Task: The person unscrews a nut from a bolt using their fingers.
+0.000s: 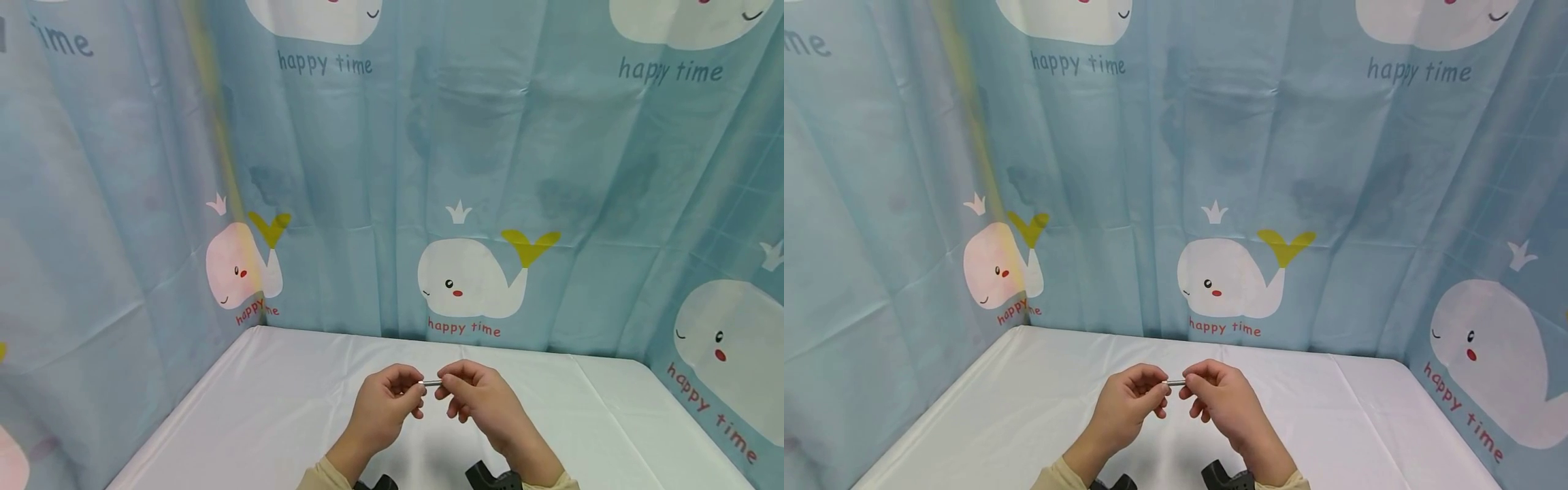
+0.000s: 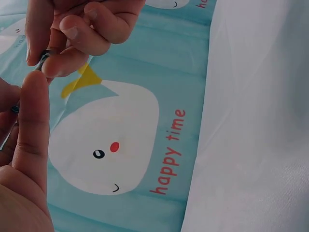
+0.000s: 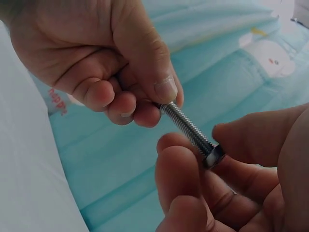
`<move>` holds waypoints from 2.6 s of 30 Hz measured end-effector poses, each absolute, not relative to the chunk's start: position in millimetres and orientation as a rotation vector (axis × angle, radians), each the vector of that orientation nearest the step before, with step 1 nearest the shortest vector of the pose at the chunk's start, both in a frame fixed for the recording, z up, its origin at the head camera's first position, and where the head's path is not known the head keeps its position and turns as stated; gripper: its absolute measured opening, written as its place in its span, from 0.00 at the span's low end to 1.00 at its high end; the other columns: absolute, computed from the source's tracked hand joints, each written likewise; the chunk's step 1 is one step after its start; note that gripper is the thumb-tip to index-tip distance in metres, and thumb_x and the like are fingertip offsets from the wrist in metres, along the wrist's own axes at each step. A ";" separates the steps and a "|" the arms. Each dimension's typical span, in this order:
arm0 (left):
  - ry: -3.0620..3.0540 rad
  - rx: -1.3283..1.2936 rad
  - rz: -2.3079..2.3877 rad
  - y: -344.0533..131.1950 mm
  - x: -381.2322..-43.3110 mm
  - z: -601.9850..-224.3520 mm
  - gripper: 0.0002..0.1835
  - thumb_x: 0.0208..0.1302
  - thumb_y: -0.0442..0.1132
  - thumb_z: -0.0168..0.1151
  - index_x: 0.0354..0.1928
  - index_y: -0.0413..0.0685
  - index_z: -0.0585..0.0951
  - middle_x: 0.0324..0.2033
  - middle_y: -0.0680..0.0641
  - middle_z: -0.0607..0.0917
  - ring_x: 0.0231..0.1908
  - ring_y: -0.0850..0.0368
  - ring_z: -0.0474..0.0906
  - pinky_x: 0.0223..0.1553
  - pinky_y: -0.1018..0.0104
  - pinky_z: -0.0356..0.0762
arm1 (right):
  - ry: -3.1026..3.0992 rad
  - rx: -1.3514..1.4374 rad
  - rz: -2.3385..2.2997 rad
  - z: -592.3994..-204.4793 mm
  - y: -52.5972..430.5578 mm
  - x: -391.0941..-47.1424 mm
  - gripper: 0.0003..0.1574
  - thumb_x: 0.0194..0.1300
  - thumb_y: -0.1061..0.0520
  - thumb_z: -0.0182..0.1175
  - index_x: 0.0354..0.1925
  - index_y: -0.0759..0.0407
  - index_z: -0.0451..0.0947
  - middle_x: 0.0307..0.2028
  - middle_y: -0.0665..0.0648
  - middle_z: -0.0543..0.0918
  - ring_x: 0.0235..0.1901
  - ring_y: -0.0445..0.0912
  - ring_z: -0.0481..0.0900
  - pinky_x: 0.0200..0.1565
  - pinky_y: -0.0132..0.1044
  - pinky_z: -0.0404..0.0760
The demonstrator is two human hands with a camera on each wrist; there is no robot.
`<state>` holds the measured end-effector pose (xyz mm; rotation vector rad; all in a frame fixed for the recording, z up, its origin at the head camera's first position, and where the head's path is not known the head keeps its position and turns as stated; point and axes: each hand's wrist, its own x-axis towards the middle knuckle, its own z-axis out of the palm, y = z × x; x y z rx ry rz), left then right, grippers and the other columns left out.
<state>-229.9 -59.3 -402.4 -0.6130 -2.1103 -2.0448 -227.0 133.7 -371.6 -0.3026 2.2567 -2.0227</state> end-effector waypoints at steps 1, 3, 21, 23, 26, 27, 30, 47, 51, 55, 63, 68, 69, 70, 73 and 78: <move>-2.111 -0.612 -2.044 -59.3 -229.8 -402.3 0.05 0.65 0.33 0.65 0.40 0.37 0.83 0.29 0.45 0.83 0.24 0.55 0.82 0.29 0.60 0.86 | 2.259 -0.305 -2.025 -371.2 133.6 -226.8 0.16 0.71 0.53 0.62 0.48 0.66 0.79 0.34 0.62 0.84 0.24 0.50 0.78 0.25 0.34 0.77; -2.113 -0.611 -2.043 -59.4 -230.2 -402.7 0.04 0.65 0.33 0.65 0.40 0.39 0.83 0.29 0.46 0.83 0.24 0.55 0.82 0.29 0.60 0.86 | 2.262 -0.313 -2.030 -370.6 133.6 -226.5 0.15 0.70 0.56 0.62 0.48 0.66 0.79 0.36 0.62 0.85 0.24 0.50 0.78 0.25 0.34 0.77; -2.150 -0.559 -2.048 -60.8 -231.6 -401.3 0.04 0.66 0.34 0.66 0.40 0.41 0.83 0.29 0.45 0.83 0.24 0.52 0.82 0.30 0.60 0.86 | 2.303 -0.264 -2.034 -369.9 133.8 -227.6 0.18 0.68 0.53 0.64 0.50 0.65 0.78 0.40 0.61 0.86 0.29 0.54 0.84 0.28 0.39 0.81; -2.147 -0.558 -2.052 -60.7 -231.6 -400.9 0.05 0.66 0.34 0.66 0.40 0.40 0.83 0.29 0.45 0.83 0.24 0.52 0.82 0.30 0.59 0.86 | 2.284 -0.229 -2.027 -370.3 134.6 -227.5 0.24 0.70 0.45 0.63 0.49 0.65 0.78 0.36 0.61 0.86 0.25 0.52 0.82 0.26 0.37 0.80; -2.148 -0.560 -2.057 -60.3 -231.3 -400.5 0.05 0.66 0.33 0.65 0.41 0.38 0.83 0.29 0.45 0.83 0.24 0.52 0.82 0.30 0.59 0.86 | 2.274 -0.228 -2.003 -372.1 135.8 -227.6 0.26 0.71 0.43 0.60 0.46 0.66 0.79 0.30 0.62 0.85 0.21 0.49 0.79 0.24 0.34 0.78; -2.148 -0.563 -2.058 -60.1 -231.2 -400.4 0.05 0.66 0.33 0.65 0.41 0.38 0.83 0.29 0.45 0.83 0.25 0.52 0.82 0.30 0.59 0.86 | 2.273 -0.232 -2.003 -372.4 136.0 -227.4 0.25 0.72 0.44 0.60 0.46 0.67 0.79 0.29 0.62 0.84 0.21 0.48 0.78 0.24 0.34 0.78; -2.146 -0.567 -2.058 -59.9 -230.8 -399.9 0.05 0.66 0.32 0.64 0.41 0.37 0.82 0.30 0.45 0.83 0.25 0.52 0.82 0.30 0.59 0.86 | 2.273 -0.251 -2.015 -372.5 136.0 -227.3 0.21 0.72 0.48 0.60 0.46 0.68 0.79 0.30 0.61 0.83 0.22 0.49 0.79 0.24 0.34 0.78; -2.161 -0.559 -2.031 -62.3 -232.5 -401.2 0.04 0.66 0.34 0.65 0.40 0.42 0.83 0.29 0.46 0.83 0.25 0.52 0.81 0.30 0.60 0.86 | 2.371 -0.286 -2.049 -369.1 131.5 -226.2 0.09 0.63 0.65 0.63 0.43 0.64 0.81 0.38 0.60 0.82 0.31 0.54 0.82 0.31 0.42 0.82; -2.159 -0.553 -2.034 -62.3 -232.1 -400.5 0.03 0.66 0.34 0.66 0.40 0.43 0.83 0.29 0.46 0.83 0.25 0.52 0.81 0.30 0.60 0.86 | 2.346 -0.272 -2.075 -368.3 130.8 -225.6 0.12 0.63 0.64 0.63 0.46 0.64 0.80 0.42 0.61 0.83 0.35 0.55 0.84 0.33 0.43 0.83; -2.151 -0.552 -2.046 -62.0 -231.8 -400.1 0.04 0.66 0.33 0.65 0.40 0.41 0.83 0.29 0.45 0.83 0.24 0.53 0.81 0.29 0.60 0.86 | 2.303 -0.209 -2.060 -368.6 131.9 -225.9 0.19 0.70 0.51 0.62 0.50 0.64 0.78 0.40 0.61 0.84 0.32 0.56 0.85 0.30 0.42 0.83; -2.145 -0.559 -2.043 -61.5 -230.6 -398.9 0.06 0.66 0.33 0.65 0.41 0.37 0.83 0.29 0.46 0.83 0.24 0.53 0.82 0.29 0.59 0.86 | 2.289 -0.218 -2.004 -372.7 134.4 -228.4 0.20 0.73 0.48 0.59 0.45 0.66 0.79 0.29 0.61 0.83 0.24 0.52 0.82 0.25 0.37 0.81; -2.133 -0.564 -2.053 -61.9 -230.0 -398.0 0.07 0.66 0.33 0.65 0.41 0.36 0.82 0.29 0.46 0.83 0.24 0.54 0.81 0.29 0.60 0.86 | 2.278 -0.243 -2.048 -371.1 134.8 -228.2 0.17 0.70 0.53 0.63 0.46 0.67 0.78 0.35 0.62 0.84 0.27 0.54 0.82 0.27 0.38 0.81; -2.129 -0.565 -2.057 -61.9 -229.8 -398.0 0.06 0.66 0.33 0.65 0.41 0.36 0.83 0.29 0.46 0.83 0.24 0.54 0.81 0.29 0.60 0.86 | 2.278 -0.245 -2.053 -370.8 134.8 -228.0 0.16 0.70 0.54 0.63 0.46 0.66 0.78 0.36 0.62 0.84 0.27 0.54 0.82 0.28 0.38 0.81; -2.125 -0.565 -2.062 -62.0 -229.9 -398.1 0.06 0.66 0.33 0.65 0.41 0.37 0.83 0.29 0.46 0.83 0.24 0.54 0.81 0.29 0.61 0.86 | 2.277 -0.247 -2.059 -370.5 134.8 -227.8 0.15 0.69 0.55 0.63 0.46 0.66 0.79 0.37 0.63 0.84 0.28 0.54 0.82 0.28 0.38 0.81; -2.116 -0.560 -2.084 -61.9 -230.2 -398.3 0.06 0.66 0.33 0.66 0.41 0.37 0.83 0.29 0.47 0.83 0.25 0.54 0.81 0.29 0.61 0.86 | 2.287 -0.243 -2.069 -369.5 134.1 -227.3 0.12 0.67 0.58 0.64 0.45 0.65 0.79 0.38 0.63 0.83 0.30 0.54 0.82 0.29 0.39 0.81; -2.122 -0.544 -2.100 -61.2 -231.7 -400.4 0.04 0.66 0.32 0.65 0.41 0.39 0.83 0.29 0.47 0.83 0.25 0.54 0.81 0.29 0.61 0.86 | 2.331 -0.233 -2.078 -370.5 132.6 -227.4 0.10 0.64 0.63 0.63 0.44 0.65 0.80 0.37 0.61 0.83 0.34 0.55 0.83 0.32 0.42 0.82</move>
